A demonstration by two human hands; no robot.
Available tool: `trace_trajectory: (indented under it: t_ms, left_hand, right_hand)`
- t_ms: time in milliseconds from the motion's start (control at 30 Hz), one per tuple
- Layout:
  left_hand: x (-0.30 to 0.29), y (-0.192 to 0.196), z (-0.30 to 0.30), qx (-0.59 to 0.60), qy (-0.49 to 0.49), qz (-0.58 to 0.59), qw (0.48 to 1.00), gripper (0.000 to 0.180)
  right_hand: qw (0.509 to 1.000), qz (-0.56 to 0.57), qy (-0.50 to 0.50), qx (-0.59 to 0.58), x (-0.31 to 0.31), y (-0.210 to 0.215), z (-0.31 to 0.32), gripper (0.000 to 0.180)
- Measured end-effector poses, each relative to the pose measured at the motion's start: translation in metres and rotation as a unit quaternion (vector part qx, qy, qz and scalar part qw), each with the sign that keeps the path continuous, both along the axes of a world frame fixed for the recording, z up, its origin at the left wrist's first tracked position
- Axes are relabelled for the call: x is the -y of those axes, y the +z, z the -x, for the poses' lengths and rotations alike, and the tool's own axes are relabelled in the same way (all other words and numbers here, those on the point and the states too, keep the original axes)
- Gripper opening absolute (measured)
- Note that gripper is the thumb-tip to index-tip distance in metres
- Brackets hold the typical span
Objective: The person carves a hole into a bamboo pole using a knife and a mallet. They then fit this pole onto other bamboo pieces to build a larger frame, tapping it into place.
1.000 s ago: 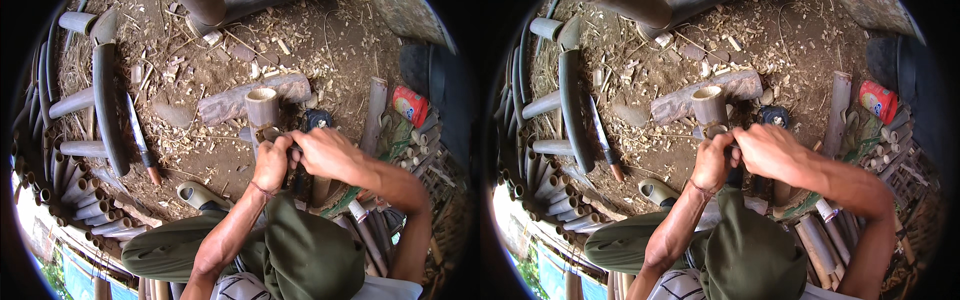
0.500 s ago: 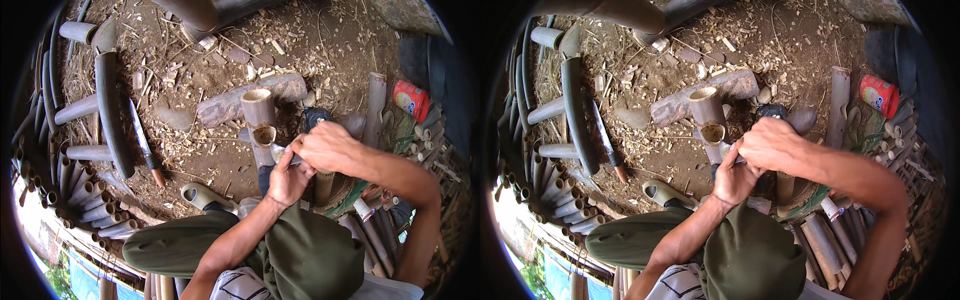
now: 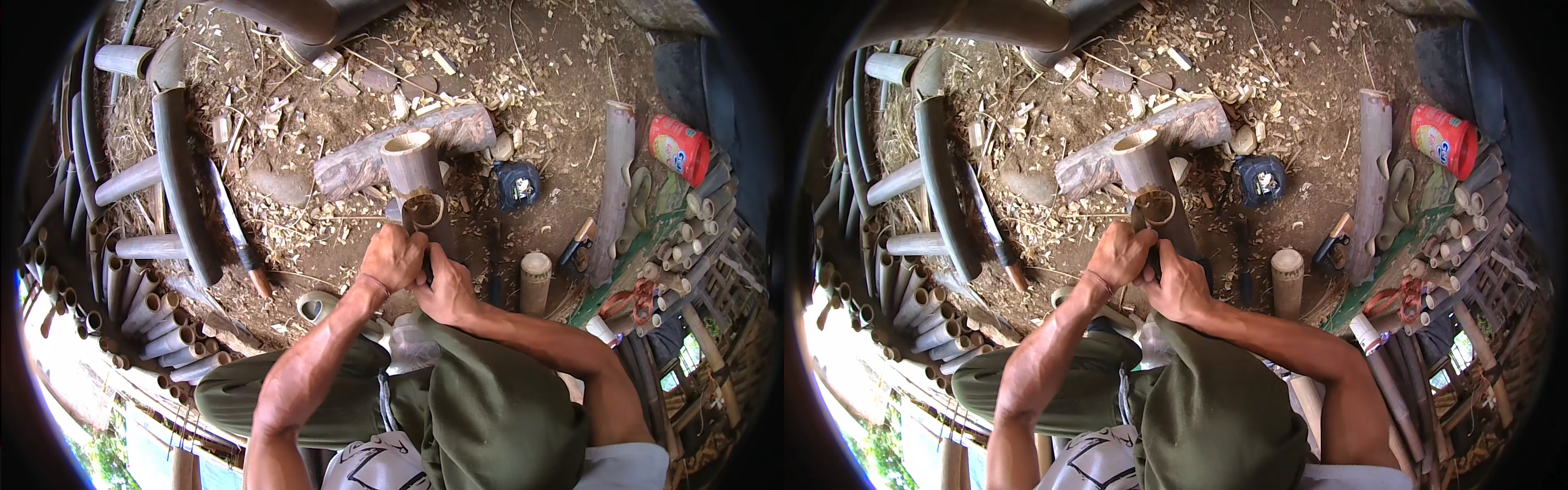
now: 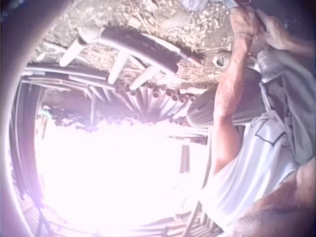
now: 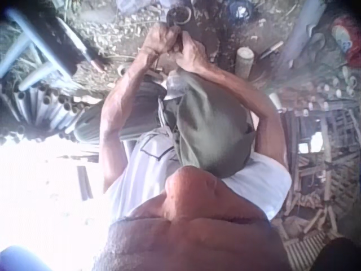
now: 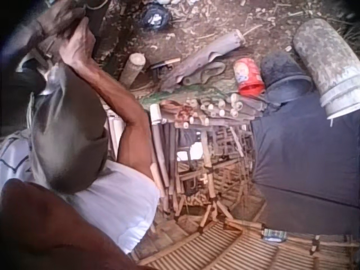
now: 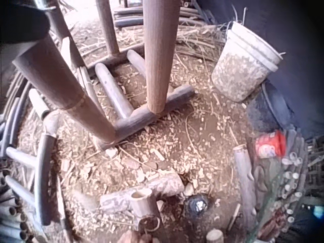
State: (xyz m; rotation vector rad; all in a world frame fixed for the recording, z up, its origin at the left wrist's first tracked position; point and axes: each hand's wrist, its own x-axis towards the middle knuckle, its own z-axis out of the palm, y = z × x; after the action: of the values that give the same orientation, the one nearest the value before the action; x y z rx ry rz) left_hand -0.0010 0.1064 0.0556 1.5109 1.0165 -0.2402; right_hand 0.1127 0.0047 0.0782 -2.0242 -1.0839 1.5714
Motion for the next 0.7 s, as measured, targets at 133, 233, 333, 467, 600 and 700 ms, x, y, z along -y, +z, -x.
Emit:
trace_trajectory:
  t_ms: [133,233,333,467,600,700]
  left_hand:
    - [0.009,0.025,-0.03,-0.066,0.259,0.257,0.929,0.037]
    - [0.053,0.019,-0.054,0.205,0.458,0.47,0.726,0.043]
    - [0.068,0.016,-0.079,0.299,0.544,0.603,0.5,0.048]
    - [0.069,0.011,-0.06,0.271,0.53,0.546,0.589,0.048]
    - [0.034,0.024,-0.02,0.033,0.29,0.228,0.929,0.037]
    - [0.038,0.047,-0.009,-0.003,0.373,0.215,0.903,0.043]
  right_hand:
    - [0.985,0.034,0.148,-0.081,-0.031,0.038,-0.069,0.055]
    - [0.888,0.007,0.439,0.133,-0.065,0.069,-0.109,0.041]
    - [0.8,-0.047,0.566,0.194,-0.09,0.073,-0.119,0.034]
    - [0.814,0.017,0.574,0.09,-0.098,0.06,-0.116,0.034]
    - [0.965,0.066,0.255,-0.011,-0.034,0.033,-0.069,0.05]
    - [0.977,-0.055,0.204,-0.03,-0.022,0.042,-0.052,0.05]
